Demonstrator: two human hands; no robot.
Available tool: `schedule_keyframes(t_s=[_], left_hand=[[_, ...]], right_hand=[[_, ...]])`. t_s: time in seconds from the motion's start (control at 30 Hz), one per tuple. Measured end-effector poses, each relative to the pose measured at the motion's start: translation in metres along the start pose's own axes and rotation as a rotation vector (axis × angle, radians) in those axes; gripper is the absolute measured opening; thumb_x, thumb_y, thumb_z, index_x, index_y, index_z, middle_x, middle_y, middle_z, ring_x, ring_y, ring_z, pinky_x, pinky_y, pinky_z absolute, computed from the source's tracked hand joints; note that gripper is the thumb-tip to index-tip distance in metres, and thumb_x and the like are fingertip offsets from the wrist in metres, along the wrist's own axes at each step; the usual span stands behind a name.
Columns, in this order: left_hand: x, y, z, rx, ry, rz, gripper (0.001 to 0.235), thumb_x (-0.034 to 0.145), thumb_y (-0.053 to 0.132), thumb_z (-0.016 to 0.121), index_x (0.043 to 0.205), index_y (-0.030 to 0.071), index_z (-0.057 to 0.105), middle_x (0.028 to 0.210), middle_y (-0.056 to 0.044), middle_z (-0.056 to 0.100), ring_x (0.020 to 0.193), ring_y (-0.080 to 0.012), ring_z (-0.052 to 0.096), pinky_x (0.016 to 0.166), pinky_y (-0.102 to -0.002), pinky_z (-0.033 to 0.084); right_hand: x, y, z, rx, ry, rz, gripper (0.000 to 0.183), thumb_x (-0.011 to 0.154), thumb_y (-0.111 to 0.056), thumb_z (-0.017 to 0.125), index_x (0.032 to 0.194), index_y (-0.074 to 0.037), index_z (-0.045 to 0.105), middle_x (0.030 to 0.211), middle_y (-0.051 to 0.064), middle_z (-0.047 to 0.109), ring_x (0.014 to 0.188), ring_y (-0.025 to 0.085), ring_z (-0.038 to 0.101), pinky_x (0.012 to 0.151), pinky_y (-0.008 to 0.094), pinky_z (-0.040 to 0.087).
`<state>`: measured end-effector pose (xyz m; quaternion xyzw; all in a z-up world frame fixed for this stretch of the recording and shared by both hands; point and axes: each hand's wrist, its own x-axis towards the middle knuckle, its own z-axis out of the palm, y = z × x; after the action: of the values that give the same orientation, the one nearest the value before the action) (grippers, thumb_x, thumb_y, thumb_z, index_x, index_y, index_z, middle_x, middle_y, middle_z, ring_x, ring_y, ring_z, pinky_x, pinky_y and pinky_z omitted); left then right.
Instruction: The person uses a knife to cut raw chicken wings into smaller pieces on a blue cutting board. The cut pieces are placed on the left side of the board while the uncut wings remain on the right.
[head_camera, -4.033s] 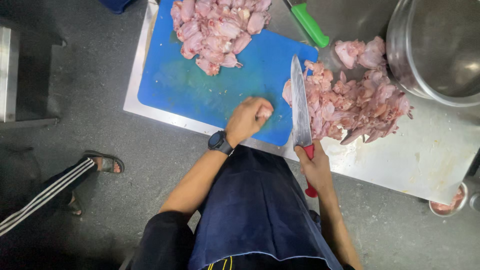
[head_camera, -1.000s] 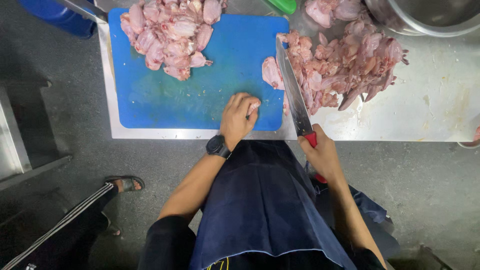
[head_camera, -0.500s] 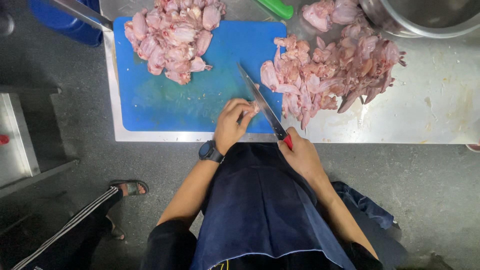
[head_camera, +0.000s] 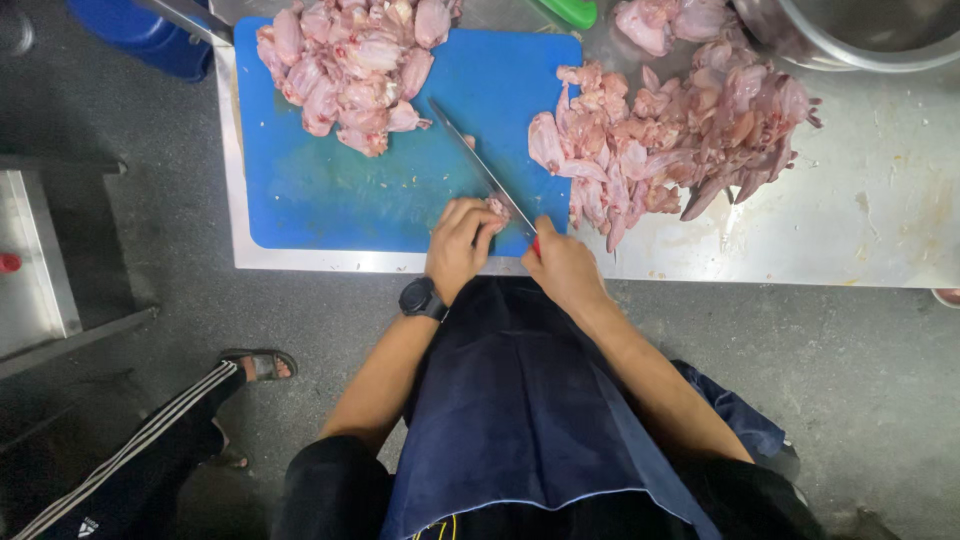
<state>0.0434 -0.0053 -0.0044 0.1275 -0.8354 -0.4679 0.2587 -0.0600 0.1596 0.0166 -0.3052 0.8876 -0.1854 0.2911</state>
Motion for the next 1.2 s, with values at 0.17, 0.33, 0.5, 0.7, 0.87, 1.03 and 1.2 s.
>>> schedule_keyframes(t_s=[0.17,0.33,0.5,0.7,0.87,1.03,1.2], left_hand=[[-0.007,0.003,0.015,0.043,0.125,-0.073,0.01,0.09,0.002,0.072,0.097,0.005,0.068,0.102,-0.011,0.065,0.095,-0.0322,0.063,0.081,-0.041,0.052],[-0.008,0.001,0.026,0.019,0.2,-0.315,0.012,0.093,0.005,0.07,0.102,0.004,0.062,0.11,-0.016,0.06,0.088,-0.0301,0.063,0.073,-0.039,0.053],[-0.006,0.009,0.026,0.103,0.257,-0.179,0.025,0.09,0.002,0.066,0.115,0.003,0.062,0.118,-0.017,0.058,0.103,-0.0348,0.063,0.084,-0.041,0.053],[0.002,0.015,0.02,0.046,0.246,-0.209,0.03,0.089,0.004,0.067,0.119,0.003,0.062,0.12,-0.018,0.058,0.11,-0.0368,0.061,0.091,-0.043,0.053],[0.007,0.016,0.017,0.022,0.265,-0.19,0.033,0.085,0.004,0.072,0.116,0.003,0.062,0.119,-0.018,0.057,0.111,-0.037,0.059,0.094,-0.044,0.051],[0.008,0.016,0.016,0.001,0.194,-0.191,0.025,0.09,0.006,0.075,0.112,0.005,0.065,0.114,-0.012,0.066,0.103,-0.0316,0.066,0.088,-0.038,0.054],[0.0,0.009,0.022,-0.007,0.098,-0.171,0.03,0.08,0.005,0.078,0.106,0.005,0.065,0.109,-0.013,0.067,0.093,-0.0316,0.066,0.077,-0.039,0.055]], right_hand=[[-0.088,0.052,-0.015,-0.122,-0.162,0.181,0.036,0.09,-0.029,0.063,0.115,-0.005,0.053,0.078,0.029,0.069,0.077,0.05,0.068,0.071,0.06,0.051],[-0.081,0.09,-0.036,-0.045,-0.232,0.171,0.037,0.089,-0.032,0.063,0.113,-0.005,0.057,0.079,0.028,0.069,0.079,0.048,0.069,0.073,0.056,0.053],[-0.033,0.077,-0.054,-0.073,0.041,0.078,0.037,0.09,-0.03,0.065,0.116,-0.004,0.06,0.082,0.026,0.069,0.081,0.049,0.067,0.07,0.054,0.05],[-0.037,0.032,-0.061,0.155,-0.027,0.236,0.042,0.089,-0.03,0.065,0.121,-0.005,0.056,0.079,0.028,0.068,0.08,0.047,0.069,0.07,0.052,0.051],[-0.049,0.021,-0.047,0.087,-0.083,0.153,0.036,0.092,-0.029,0.065,0.114,-0.004,0.053,0.082,0.03,0.068,0.085,0.05,0.067,0.073,0.055,0.05],[-0.031,0.01,-0.021,0.023,-0.064,0.088,0.033,0.093,-0.023,0.062,0.112,0.0,0.049,0.08,0.029,0.069,0.079,0.049,0.068,0.071,0.057,0.052],[0.009,-0.003,0.01,-0.047,0.039,-0.003,0.027,0.097,-0.021,0.061,0.109,0.0,0.049,0.077,0.027,0.069,0.074,0.048,0.068,0.066,0.059,0.052]])
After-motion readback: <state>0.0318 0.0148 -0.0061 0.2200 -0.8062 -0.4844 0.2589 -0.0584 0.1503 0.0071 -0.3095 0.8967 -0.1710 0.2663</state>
